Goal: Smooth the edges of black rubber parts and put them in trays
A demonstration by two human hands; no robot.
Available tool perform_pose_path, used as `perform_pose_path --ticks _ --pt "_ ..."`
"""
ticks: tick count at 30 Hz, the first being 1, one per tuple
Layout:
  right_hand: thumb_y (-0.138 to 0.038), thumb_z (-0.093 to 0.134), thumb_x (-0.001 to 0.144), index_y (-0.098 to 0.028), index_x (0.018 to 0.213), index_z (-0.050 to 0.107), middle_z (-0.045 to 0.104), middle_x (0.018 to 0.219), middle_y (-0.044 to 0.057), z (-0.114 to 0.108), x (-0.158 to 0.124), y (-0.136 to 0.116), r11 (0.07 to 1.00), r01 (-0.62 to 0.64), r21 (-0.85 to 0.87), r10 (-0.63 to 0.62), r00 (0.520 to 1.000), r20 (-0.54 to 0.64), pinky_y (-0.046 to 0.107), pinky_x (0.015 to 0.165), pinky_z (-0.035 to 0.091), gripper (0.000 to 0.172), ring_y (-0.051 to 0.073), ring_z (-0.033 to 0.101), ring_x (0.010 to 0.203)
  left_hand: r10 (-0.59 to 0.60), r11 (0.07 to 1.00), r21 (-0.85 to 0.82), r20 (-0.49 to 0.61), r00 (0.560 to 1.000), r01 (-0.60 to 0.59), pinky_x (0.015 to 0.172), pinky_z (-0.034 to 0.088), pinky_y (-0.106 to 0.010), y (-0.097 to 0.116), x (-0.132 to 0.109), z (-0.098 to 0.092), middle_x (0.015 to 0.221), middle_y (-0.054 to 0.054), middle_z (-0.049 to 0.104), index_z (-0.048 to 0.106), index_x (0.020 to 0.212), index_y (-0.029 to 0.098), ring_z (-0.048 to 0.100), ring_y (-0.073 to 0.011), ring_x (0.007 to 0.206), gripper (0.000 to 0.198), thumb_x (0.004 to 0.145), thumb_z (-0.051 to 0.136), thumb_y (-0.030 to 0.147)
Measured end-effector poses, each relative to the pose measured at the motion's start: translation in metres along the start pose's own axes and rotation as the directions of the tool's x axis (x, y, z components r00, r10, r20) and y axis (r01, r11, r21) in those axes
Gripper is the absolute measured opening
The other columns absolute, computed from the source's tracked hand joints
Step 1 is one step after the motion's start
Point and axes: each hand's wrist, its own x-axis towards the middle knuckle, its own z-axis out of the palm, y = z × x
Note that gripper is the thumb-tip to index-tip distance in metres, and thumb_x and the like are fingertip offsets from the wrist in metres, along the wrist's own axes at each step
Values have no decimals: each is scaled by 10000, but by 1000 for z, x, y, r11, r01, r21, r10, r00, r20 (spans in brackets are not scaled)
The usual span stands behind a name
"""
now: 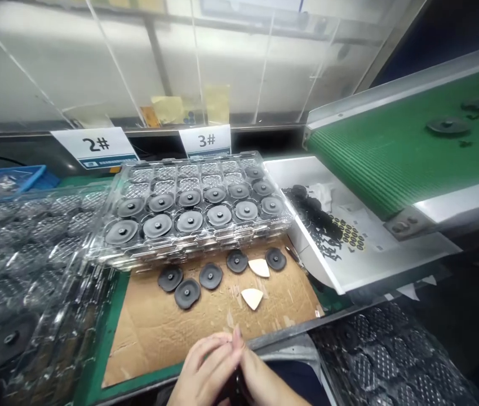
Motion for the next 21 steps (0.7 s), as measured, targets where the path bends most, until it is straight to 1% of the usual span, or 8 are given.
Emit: perform_pose_path --ticks 1,3,5,6,8,14,18,21 --pt "-657 86 846 -154 1080 577 610 774 61 -11 4 2 981 42 -188 -60 994 -87 299 703 494 740 162 615 690 -204 962 -199 -56 977 189 904 460 -394 -2 -3 4 1115 -96 651 450 1263 291 576 -260 1051 653 660 699 322" --pt "-606 178 869 -174 1193 507 593 800 58 -39 13 5 870 64 -488 -206 948 -243 310 658 501 633 158 593 639 -593 638 -627 -30 805 447 929 438 -418 -6 -3 6 1192 -95 605 475 1223 332 545 -289 1101 722 560 755 382" --pt "-560 351 844 -200 1270 435 554 884 64 -68 23 7 786 24 -618 -307 883 -356 352 718 487 564 172 571 684 -766 175 -889 147 626 423 929 431 -435 -13 2 2 1248 -87 566 512 1170 347 546 -314 1096 712 510 764 439" --pt "-533 418 822 -208 1273 432 528 933 74 -81 28 10 765 6 -644 -337 856 -392 379 763 469 556 185 561 728 -783 -22 -934 239 574 358 918 437 -429 -17 6 -1 1268 -85 550 532 1145 342 554 -319 1084 689 505 758 461" --pt "-476 472 803 -214 1203 509 487 1026 98 -95 37 17 709 -9 -705 -398 820 -411 415 815 440 480 213 547 810 -768 -256 -936 349 536 242 902 448 -399 -23 14 -10 1287 -81 531 562 1119 326 565 -312 1068 664 500 758 465" --pt "-321 480 838 -213 1006 639 622 894 79 -82 51 19 613 175 -771 -438 887 -147 347 784 458 255 222 580 856 -769 -345 -923 381 514 168 1011 336 -373 -25 33 -25 1270 -92 540 493 1226 284 530 -264 1119 599 667 684 380" --pt "-289 491 849 -223 975 646 640 874 57 -59 52 -32 611 223 -760 -460 881 -111 283 661 469 210 182 585 755 -777 -322 -925 379 502 201 1016 329 -406 -20 46 -22 1259 -97 547 501 1222 267 531 -273 1110 634 634 712 376" --pt "-232 471 862 -234 1115 566 614 1029 49 -29 43 -75 560 385 -734 -577 817 -11 300 795 446 270 181 558 906 -787 -275 -931 362 499 241 977 379 -376 -17 54 -21 1223 -87 571 514 1208 263 516 -259 1118 630 624 711 396"
